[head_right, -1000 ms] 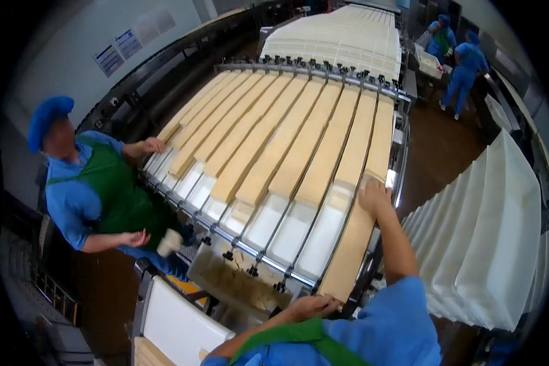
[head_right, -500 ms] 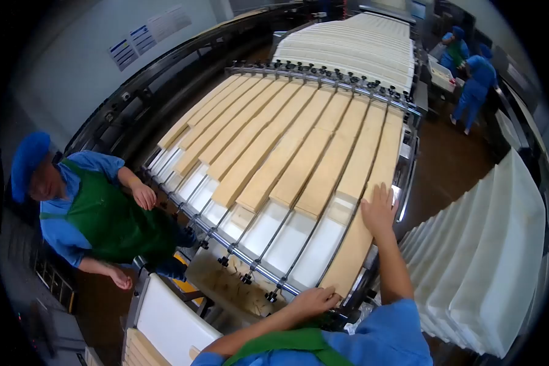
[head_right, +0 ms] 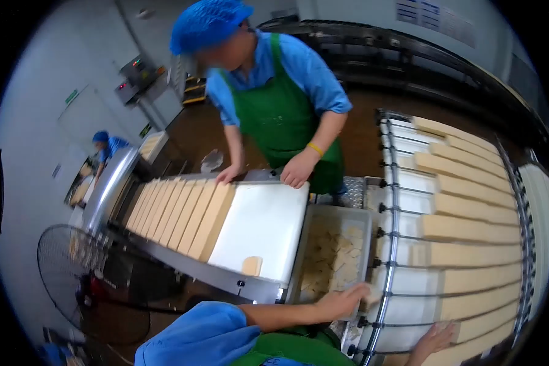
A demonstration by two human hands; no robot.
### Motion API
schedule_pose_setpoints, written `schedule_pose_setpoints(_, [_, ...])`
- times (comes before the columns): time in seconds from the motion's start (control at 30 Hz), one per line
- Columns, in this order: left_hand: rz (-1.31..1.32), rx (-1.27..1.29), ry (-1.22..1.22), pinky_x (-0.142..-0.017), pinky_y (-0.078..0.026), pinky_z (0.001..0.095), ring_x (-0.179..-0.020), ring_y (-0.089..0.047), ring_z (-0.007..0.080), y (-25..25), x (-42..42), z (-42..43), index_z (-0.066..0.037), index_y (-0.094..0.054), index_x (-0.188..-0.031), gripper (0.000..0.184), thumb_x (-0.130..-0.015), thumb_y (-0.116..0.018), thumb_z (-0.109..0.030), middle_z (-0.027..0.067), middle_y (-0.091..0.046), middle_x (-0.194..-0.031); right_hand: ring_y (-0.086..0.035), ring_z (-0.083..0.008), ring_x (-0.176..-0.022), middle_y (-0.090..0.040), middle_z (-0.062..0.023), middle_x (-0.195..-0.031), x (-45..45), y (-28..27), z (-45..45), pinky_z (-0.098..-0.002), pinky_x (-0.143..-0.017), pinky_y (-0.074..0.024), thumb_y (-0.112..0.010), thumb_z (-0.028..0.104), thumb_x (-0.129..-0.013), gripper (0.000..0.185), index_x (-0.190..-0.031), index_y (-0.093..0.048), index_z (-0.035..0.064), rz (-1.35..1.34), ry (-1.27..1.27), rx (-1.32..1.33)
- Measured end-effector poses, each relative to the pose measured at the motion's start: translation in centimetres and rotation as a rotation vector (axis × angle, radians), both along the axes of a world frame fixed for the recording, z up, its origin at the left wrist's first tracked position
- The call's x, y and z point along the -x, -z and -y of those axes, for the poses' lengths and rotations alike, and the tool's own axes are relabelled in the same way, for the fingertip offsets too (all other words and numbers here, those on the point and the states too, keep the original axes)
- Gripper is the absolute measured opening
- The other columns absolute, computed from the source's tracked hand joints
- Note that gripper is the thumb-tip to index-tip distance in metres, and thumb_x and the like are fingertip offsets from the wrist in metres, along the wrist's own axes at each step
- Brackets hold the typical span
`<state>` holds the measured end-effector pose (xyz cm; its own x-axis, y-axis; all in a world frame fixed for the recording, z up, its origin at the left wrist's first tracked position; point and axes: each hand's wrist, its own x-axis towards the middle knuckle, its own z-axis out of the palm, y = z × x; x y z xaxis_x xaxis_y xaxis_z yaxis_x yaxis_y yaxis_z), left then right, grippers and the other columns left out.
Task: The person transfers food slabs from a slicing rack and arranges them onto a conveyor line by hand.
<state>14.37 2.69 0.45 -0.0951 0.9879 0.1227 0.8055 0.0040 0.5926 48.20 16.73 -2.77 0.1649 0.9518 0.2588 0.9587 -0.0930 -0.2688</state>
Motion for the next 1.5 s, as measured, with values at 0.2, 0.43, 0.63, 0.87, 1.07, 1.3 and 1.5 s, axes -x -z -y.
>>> schedule_pose_setpoints(0.2, [0.297, -0.028, -0.176, -0.074, -0.052, 0.0415, -0.089, -0.060, 0.0362, 0.7, 7.1, 5.3, -0.011, -0.042, -0.128, 0.040, -0.090, -0.051, -0.013, 0.0129, -0.049, -0.126, -0.039, -0.0424, -0.126, -0.047, -0.0255, -0.132, 10.3, 0.6, -1.4, -0.0504, -0.108, -0.0261, -0.054, 0.025, -0.091, 0.049, -0.131, -0.046, -0.0030, -0.102, -0.564, -0.238])
schedule_pose_setpoints(0.43, [0.354, -0.219, -0.544, -0.072, -0.051, 0.0356, -0.085, -0.061, 0.0312, -0.2, 13.2, 12.8, -0.007, -0.054, -0.116, 0.029, -0.087, -0.055, -0.011, 0.0146, -0.058, -0.108, -0.049, -0.0412, -0.114, -0.058, -0.0204, -0.114, 22.5, -1.9, 1.4, -0.0468, -0.098, -0.0356, -0.061, 0.012, -0.084, 0.035, -0.114, -0.055, -0.0034, -0.286, -0.787, -0.096])
schedule_pose_setpoints(0.63, [0.231, -0.599, -1.144, -0.074, -0.049, 0.0338, -0.081, -0.060, 0.0258, 1.7, 21.7, 20.3, -0.001, -0.058, -0.106, 0.022, -0.085, -0.057, -0.005, 0.0138, -0.060, -0.097, -0.054, -0.0324, -0.107, -0.062, -0.0124, -0.099, 30.7, -2.9, 8.6, -0.0434, -0.091, -0.0375, -0.065, 0.007, -0.079, 0.010, -0.086, -0.057, 0.0037, -0.231, -1.103, -0.168])
schedule_pose_setpoints(0.87, [0.080, -0.309, -1.783, -0.096, -0.036, 0.0400, -0.107, -0.045, 0.0362, 9.2, 34.8, 32.6, 0.002, -0.044, -0.123, 0.056, -0.082, -0.067, -0.026, 0.0221, -0.044, -0.118, -0.056, -0.0281, -0.105, -0.062, -0.0080, -0.094, 40.0, -4.0, 17.5, -0.0395, -0.093, -0.0336, -0.068, 0.006, -0.076, 0.013, -0.084, -0.059, 0.0085, -0.295, -1.432, -0.028])
schedule_pose_setpoints(1.07, [0.206, 0.078, -1.596, -0.098, -0.036, 0.0435, -0.112, -0.041, 0.0433, 7.6, 37.9, 33.0, 0.003, -0.037, -0.128, 0.075, -0.072, -0.077, -0.025, 0.0272, -0.038, -0.122, -0.057, -0.0266, -0.098, -0.063, -0.0067, -0.094, 49.4, -5.5, 22.6, -0.0403, -0.089, -0.0356, -0.067, 0.005, -0.075, 0.015, -0.087, -0.061, 0.0083, -0.492, -1.589, 0.127])
schedule_pose_setpoints(1.3, [0.174, 0.212, -1.441, -0.090, -0.040, 0.0487, -0.106, -0.048, 0.0432, 5.3, 38.9, 31.6, 0.004, -0.036, -0.127, 0.082, -0.067, -0.080, -0.031, 0.0263, -0.043, -0.117, -0.050, -0.0319, -0.107, -0.058, -0.0128, -0.108, 63.4, -3.3, 25.8, -0.0431, -0.093, -0.0353, -0.063, 0.012, -0.079, 0.023, -0.100, -0.060, 0.0042, -0.468, -1.610, 0.239])
schedule_pose_setpoints(1.5, [0.028, 0.381, -1.334, -0.085, -0.041, 0.0519, -0.100, -0.053, 0.0423, 6.2, 39.4, 31.8, 0.006, -0.031, -0.130, 0.087, -0.074, -0.069, -0.049, 0.0252, -0.047, -0.111, -0.035, -0.0371, -0.124, -0.031, -0.0218, -0.142, 77.1, 1.9, 26.0, -0.0464, -0.099, -0.0329, -0.062, 0.031, -0.085, 0.064, -0.137, -0.036, 0.0036, -0.060, -1.478, 0.235])
